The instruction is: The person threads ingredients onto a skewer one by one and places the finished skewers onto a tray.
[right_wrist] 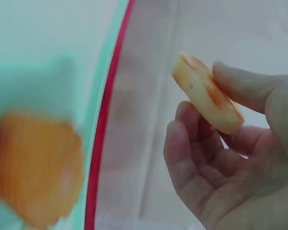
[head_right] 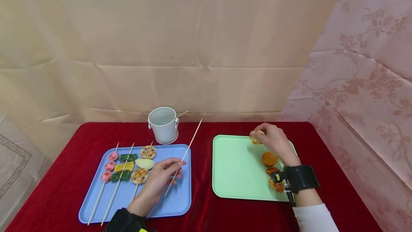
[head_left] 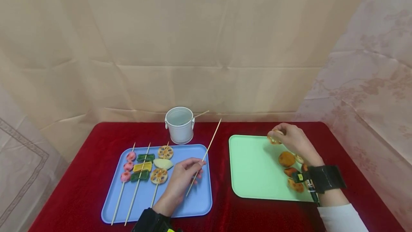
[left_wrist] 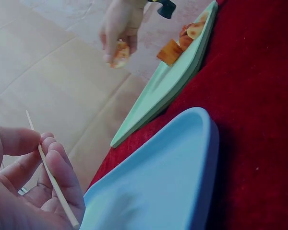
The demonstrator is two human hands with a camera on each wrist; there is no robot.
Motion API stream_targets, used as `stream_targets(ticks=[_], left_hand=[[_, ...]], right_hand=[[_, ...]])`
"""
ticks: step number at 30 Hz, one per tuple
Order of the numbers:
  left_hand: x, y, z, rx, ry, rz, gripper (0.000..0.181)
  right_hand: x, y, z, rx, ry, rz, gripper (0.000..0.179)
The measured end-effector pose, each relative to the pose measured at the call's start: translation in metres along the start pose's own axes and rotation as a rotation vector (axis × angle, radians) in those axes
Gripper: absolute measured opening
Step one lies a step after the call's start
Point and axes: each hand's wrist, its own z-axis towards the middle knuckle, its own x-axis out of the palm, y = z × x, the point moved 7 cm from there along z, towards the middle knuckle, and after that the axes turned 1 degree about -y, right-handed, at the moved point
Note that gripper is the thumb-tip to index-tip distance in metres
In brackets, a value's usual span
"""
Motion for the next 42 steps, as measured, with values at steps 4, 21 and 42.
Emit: stream_targets(ticks=[4, 21, 42], left_hand=[[0.003, -0.002, -0.002, 0.025, 0.002, 0.002, 0.025], [0.001, -0.003, -0.009, 0.071, -0.026, 0.062, 0.025], [0.002, -0.001, -0.004, 0.151, -0.023, 0.232, 0.021]], right_hand=[[0.003, 0.024, -0.008, -0.004, -0.054, 0.081, 0.040], [0.057, 0.060, -0.004, 0.072, -0.176, 0.588, 0.037], [0.090, 0.052, -0.003, 0.212, -0.115, 1.022, 0.049]])
